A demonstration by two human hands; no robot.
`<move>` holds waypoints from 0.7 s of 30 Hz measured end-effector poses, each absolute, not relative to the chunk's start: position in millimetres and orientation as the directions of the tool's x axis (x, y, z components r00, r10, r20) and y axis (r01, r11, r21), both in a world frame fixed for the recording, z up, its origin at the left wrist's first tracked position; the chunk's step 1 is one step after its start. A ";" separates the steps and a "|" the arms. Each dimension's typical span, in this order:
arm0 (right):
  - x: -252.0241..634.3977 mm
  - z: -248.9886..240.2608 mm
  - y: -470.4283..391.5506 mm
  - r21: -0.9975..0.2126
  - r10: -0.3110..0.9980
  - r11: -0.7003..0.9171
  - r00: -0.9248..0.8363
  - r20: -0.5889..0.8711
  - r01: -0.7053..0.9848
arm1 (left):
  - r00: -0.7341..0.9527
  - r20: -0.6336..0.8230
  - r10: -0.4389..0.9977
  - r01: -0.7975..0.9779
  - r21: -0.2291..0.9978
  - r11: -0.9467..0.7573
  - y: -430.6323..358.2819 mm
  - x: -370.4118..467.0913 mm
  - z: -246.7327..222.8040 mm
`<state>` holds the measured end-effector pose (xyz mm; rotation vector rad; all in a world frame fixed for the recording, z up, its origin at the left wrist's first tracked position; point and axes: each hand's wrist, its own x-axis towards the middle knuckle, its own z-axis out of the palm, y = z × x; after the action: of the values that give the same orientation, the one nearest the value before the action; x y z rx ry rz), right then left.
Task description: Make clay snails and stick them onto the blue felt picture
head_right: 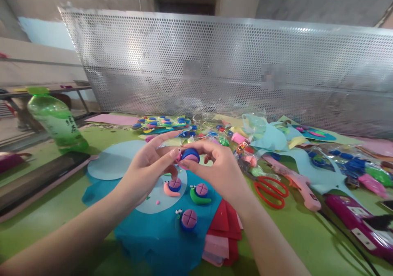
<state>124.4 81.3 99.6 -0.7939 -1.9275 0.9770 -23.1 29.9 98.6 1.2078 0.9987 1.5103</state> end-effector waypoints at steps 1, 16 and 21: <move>124.4 99.0 82.1 -0.851 0.797 0.499 -0.473 0.376 0.163 | -0.096 0.227 0.969 -0.178 0.954 -0.241 30.2 -22.8 99.3; 125.6 96.6 83.7 -0.850 0.777 0.493 -0.533 0.335 0.185 | -0.143 0.146 0.979 -0.204 0.963 -0.173 37.4 -25.8 97.1; 123.9 97.3 81.4 -0.854 0.775 0.497 -0.523 0.356 0.155 | -0.103 0.160 0.982 -0.247 0.952 -0.181 33.9 -24.3 98.0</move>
<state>123.9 81.4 97.3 -0.7645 -1.9726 1.0236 -24.3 33.9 98.0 1.0956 0.9859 1.5073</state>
